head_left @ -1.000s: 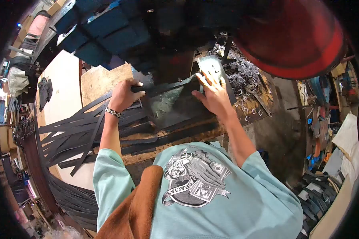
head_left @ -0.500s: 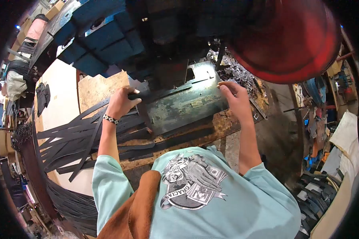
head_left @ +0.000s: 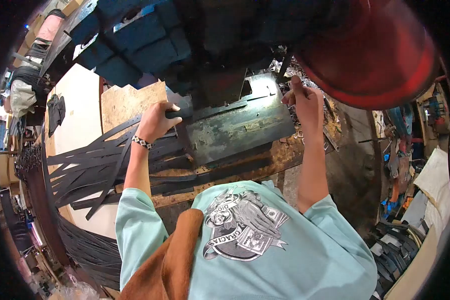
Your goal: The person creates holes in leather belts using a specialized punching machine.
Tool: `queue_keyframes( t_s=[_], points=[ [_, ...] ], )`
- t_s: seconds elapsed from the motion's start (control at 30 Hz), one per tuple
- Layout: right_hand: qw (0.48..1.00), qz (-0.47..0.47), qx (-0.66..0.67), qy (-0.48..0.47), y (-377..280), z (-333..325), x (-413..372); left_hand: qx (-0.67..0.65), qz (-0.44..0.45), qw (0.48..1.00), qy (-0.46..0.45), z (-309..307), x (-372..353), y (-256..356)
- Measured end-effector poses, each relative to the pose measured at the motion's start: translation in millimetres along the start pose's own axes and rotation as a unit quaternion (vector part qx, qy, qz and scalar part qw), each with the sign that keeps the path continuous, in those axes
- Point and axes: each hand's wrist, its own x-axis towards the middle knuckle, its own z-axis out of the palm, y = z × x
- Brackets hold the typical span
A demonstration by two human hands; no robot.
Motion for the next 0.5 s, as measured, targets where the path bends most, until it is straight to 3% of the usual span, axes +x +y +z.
queue_keyframes(
  t_s=[0.1,0.2,0.33,0.43,0.47,0.5],
  points=[
    [0.992,-0.028,0.113,-0.050,11.6,-2.7,-5.6,0.009,-0.010,1.000,-0.013,-3.0,0.7,3.9],
    [0.983,-0.002,0.185,-0.011,29.3,-5.8,-10.5,-0.020,-0.017,1.000,-0.003,0.9,-1.4,-3.8],
    [0.995,0.052,0.088,-0.011,48.9,-7.3,-7.9,-0.021,-0.022,1.000,0.001,-2.3,-2.2,-5.6],
    [0.989,-0.083,-0.119,-0.011,64.3,9.4,-3.3,-0.018,-0.018,1.000,-0.011,0.4,-0.5,-11.0],
    [0.975,-0.157,-0.156,0.006,66.5,17.6,-4.1,-0.018,-0.017,1.000,-0.019,3.2,0.4,-13.5],
    [0.970,-0.169,-0.173,-0.002,61.6,25.7,-4.7,-0.019,-0.019,1.000,-0.014,5.5,0.1,-13.4]
  ],
)
